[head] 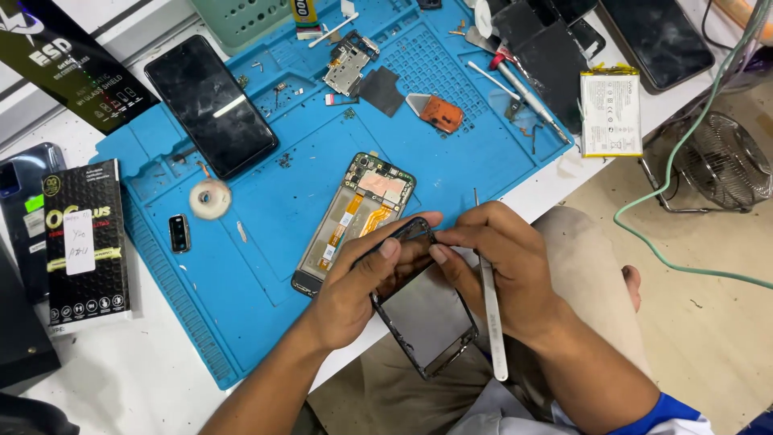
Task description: Disassembling a mobile phone frame using tweezers at a repair station
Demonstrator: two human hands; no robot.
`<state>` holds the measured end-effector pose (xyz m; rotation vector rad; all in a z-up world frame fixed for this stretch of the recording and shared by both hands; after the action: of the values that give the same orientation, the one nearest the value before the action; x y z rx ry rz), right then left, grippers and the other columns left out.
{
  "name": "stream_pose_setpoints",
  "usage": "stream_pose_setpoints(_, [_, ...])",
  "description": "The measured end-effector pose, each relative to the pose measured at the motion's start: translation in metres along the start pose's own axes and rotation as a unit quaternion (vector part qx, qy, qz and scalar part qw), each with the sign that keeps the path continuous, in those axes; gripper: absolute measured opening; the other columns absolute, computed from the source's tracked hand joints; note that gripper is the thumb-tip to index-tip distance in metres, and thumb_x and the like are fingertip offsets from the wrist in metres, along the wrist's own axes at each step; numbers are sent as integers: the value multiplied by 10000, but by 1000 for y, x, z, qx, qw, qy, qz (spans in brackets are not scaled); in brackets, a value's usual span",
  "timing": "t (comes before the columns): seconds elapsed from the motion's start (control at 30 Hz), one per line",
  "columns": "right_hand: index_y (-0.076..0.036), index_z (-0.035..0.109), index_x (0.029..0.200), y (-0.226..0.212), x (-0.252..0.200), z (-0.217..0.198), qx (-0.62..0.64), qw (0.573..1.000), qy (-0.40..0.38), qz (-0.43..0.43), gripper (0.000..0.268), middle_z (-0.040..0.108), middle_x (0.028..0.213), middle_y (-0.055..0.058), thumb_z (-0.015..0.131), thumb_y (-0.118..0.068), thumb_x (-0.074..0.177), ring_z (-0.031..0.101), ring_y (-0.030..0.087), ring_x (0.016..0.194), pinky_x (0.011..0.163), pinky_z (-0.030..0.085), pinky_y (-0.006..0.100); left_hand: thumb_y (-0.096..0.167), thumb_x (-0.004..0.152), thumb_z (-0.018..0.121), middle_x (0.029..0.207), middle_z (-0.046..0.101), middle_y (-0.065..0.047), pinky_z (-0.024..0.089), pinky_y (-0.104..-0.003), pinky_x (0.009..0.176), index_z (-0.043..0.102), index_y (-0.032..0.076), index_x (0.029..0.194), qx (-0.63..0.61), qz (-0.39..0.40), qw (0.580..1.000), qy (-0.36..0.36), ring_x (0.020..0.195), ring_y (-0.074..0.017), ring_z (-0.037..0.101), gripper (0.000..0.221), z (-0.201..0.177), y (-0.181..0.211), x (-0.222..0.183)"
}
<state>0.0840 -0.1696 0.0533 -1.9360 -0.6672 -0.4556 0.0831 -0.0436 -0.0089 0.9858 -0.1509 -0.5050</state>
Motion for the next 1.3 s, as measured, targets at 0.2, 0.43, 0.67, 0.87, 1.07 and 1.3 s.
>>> stream_pose_setpoints(0.2, [16, 659, 925, -16, 3, -3, -101, 993, 26, -57, 56, 617, 858, 136, 703, -17, 937, 540, 262, 686, 622, 445, 346, 361, 1022, 531, 1280, 698, -266, 521, -438, 1060, 487, -56, 1472, -43, -9, 999, 3, 1251, -350, 656, 615, 6, 2, 0])
stream_pose_setpoints(0.43, [-35, 576, 898, -5, -2, 6, -144, 989, -5, -19, 83, 583, 857, 87, 617, -23, 969, 560, 251, 711, 624, 463, 346, 405, 1011, 530, 1278, 706, -270, 521, -422, 1078, 491, -45, 1472, -1, -10, 1000, 5, 1260, -333, 661, 646, 7, 4, 0])
stream_pose_setpoints(0.67, [-72, 460, 851, -3, 2, 13, 7, 997, -71, 18, 110, 492, 785, 60, 453, -22, 949, 439, 207, 616, 550, 359, 325, 407, 998, 508, 1261, 721, -256, 588, -415, 978, 520, -42, 1449, 6, -51, 999, 9, 1195, -338, 706, 636, 8, 3, -4])
stream_pose_setpoints(0.87, [-95, 465, 851, 9, -4, 12, 82, 990, -90, 70, 126, 480, 780, 37, 423, -73, 968, 424, 187, 622, 569, 363, 323, 400, 1013, 478, 1168, 754, -285, 604, -450, 949, 476, -67, 1474, -22, -65, 997, -33, 1104, -376, 748, 656, 12, 2, 0])
stream_pose_setpoints(1.07, [-118, 415, 840, 29, -5, -16, 97, 993, -24, 66, 180, 456, 800, 18, 371, -107, 1014, 397, 147, 668, 598, 349, 289, 351, 1038, 483, 1096, 690, -376, 585, -513, 862, 455, -122, 1461, -123, -32, 991, -45, 984, -477, 713, 634, 8, 8, -2])
stream_pose_setpoints(1.3, [-75, 398, 722, 44, -4, -62, 163, 979, 32, 119, 387, 459, 704, 99, 385, -262, 1060, 421, 189, 647, 620, 341, 306, 354, 1022, 505, 1160, 678, -362, 579, -545, 882, 436, -113, 1476, -150, -9, 988, -28, 1057, -490, 696, 655, -7, 12, 1])
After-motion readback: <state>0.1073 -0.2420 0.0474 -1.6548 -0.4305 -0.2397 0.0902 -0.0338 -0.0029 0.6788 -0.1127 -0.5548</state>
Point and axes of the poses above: each hand's wrist, its own x-axis towards the middle knuckle, its own z-axis out of the palm, y = z × x, the point moved 10 cm from there along x, towards the middle knuckle
